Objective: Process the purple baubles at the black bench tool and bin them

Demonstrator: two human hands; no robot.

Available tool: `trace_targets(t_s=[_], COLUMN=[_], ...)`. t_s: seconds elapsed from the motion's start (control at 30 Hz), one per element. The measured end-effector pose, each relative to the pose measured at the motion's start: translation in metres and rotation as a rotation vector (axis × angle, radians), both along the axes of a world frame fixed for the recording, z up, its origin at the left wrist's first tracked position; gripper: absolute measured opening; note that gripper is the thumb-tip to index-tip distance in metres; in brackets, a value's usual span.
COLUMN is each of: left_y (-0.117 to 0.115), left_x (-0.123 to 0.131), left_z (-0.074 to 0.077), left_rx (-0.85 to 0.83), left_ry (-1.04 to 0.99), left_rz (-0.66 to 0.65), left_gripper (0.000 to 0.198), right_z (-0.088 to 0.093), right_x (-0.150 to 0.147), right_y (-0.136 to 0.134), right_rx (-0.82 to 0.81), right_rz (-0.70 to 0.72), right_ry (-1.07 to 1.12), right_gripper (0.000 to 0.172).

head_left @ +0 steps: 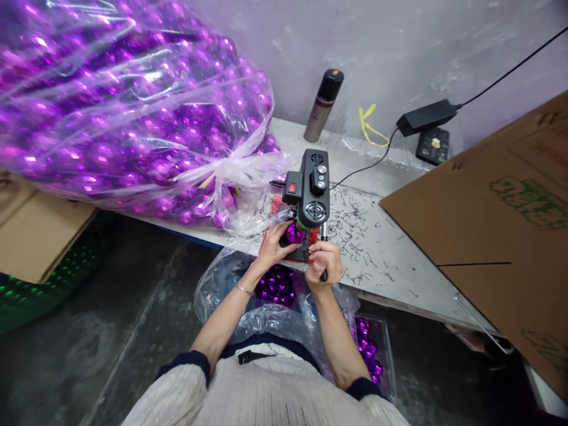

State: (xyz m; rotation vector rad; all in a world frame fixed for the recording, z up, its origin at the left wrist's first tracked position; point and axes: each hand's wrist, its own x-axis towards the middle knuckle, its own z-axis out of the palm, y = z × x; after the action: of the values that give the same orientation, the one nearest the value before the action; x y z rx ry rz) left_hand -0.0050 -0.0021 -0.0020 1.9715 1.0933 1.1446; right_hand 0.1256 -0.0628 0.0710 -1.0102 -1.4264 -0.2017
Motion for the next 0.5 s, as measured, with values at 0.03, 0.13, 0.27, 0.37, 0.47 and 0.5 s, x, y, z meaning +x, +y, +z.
trace_targets(t_s=[0.03,0.13,0.27,0.37,0.47,0.5], left_y=[-0.0002,-0.0004,0.0002,0.0014,0.0032,0.0039], left_x=[0.0003,0.0009,0.0006,0.0000,-0.0004,-0.0004], left_z=[0.0000,0.0001,-0.0001,-0.0004,-0.0008,-0.0009], left_rx=[-0.002,-0.007,-0.003,0.005,0.013,0.012], left_ry=[0.001,0.003,0.003,-0.001,-0.009,-0.008], left_rz=[0.003,0.010,0.012,0.006,-0.005,-0.007], left_gripper=[0.067,0.067,0.066,0.066,0.065,0.065], right_z=[-0.0007,-0.0030,-0.0051,-0.0061,-0.0068,-0.0071], right_x=[-0.0004,-0.0012,-0.0019,-0.0030,-0.0046,-0.0051], right_y=[0.0001,0.0005,0.0024,0.0040,0.0051,0.0055], right_rx=[-0.002,-0.008,0.008,0.024,0.023,0.021], right_rz=[-0.005,-0.003,0.008,0.029,0.025,0.020], right_ry=[0.001,0.002,0.013,0.034,0.057,0.063], right_gripper=[0.024,0.024,0.025,0.025,0.026,0.027])
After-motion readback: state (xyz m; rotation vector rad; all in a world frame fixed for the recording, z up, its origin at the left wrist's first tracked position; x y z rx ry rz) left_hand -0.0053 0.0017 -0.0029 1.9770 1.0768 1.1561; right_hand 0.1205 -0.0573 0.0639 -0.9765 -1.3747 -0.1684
